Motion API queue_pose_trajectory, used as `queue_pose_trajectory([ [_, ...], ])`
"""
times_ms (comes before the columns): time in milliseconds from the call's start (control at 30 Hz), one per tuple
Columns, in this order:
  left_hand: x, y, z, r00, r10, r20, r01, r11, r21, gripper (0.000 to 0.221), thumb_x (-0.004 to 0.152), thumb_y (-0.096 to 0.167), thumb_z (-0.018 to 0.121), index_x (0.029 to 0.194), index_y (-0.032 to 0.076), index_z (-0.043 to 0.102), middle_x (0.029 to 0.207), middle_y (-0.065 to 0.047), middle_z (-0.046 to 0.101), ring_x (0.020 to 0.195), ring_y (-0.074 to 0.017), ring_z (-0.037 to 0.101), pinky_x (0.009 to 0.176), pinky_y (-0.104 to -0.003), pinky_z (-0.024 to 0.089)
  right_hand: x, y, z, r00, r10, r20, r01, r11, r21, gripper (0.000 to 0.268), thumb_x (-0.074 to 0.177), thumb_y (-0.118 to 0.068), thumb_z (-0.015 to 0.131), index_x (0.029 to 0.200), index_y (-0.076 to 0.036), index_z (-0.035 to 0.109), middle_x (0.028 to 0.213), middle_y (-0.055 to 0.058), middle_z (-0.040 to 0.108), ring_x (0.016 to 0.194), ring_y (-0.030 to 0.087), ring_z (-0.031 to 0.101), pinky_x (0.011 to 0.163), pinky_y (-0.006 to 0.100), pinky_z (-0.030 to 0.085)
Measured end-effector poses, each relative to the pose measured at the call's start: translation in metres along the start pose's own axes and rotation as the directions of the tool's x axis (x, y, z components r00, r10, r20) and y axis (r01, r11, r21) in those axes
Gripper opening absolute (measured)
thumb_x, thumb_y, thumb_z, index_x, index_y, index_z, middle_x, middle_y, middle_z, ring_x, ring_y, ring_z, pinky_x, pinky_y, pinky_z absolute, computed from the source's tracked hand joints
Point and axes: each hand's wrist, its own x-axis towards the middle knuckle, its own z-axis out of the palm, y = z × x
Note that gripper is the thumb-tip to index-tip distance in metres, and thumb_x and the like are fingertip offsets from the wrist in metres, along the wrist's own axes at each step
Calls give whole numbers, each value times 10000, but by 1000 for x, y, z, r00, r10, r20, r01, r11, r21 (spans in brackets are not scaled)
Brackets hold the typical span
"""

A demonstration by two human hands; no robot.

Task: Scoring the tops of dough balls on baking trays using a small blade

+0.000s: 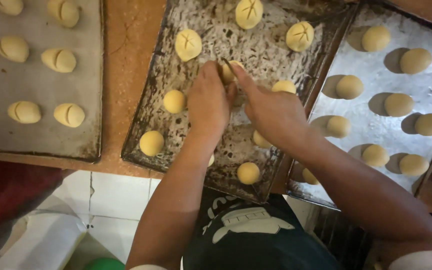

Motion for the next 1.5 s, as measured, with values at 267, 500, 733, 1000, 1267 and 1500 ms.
queue_pose_trajectory([
  [267,5,2,-8,997,-81,2,81,992,-101,323,856,184,736,1117,111,561,1067,-101,580,919,-280,627,678,-426,526,-29,22,5,992,104,75,-91,983,-162,771,925,-183,388,1602,-410,96,700,61,603,526,312,583,456,445,407],
  [500,1,17,-16,991,-129,33,133,969,-210,364,896,125,651,1220,72,494,1094,-139,577,854,-208,625,672,-333,523,-14,36,12,975,-129,-179,99,981,-166,747,925,-139,445,1604,-243,153,875,81,644,447,309,538,411,465,418],
  [733,0,15,-5,994,-87,-67,76,986,-149,205,891,78,620,1052,52,496,957,-141,558,800,-256,530,600,-378,422,29,26,13,934,-250,-255,184,949,-257,679,966,-151,464,1595,-209,215,625,26,520,433,235,502,370,405,421],
  [1000,9,14,-9,994,-59,-89,44,985,-166,270,945,98,594,1212,79,559,1154,-156,633,960,-298,649,706,-414,534,-19,43,9,994,-42,-102,23,983,-181,722,933,-166,406,1600,-329,184,654,69,579,444,291,517,438,427,366],
  [1267,9,18,2,990,-34,-137,23,996,-81,333,879,176,750,1068,34,516,977,-115,595,820,-215,592,672,-323,503,20,43,8,906,-249,-343,186,961,-206,632,990,-223,488,1569,-246,235,1119,79,708,514,311,640,344,437,469],
  [1500,11,11,6,990,-26,-137,23,999,-23,300,902,210,696,1097,42,542,1062,-188,584,913,-313,580,695,-411,476,24,32,-3,961,-183,-209,148,974,-169,644,998,-232,462,1597,-260,227,655,70,577,508,285,564,439,441,442],
])
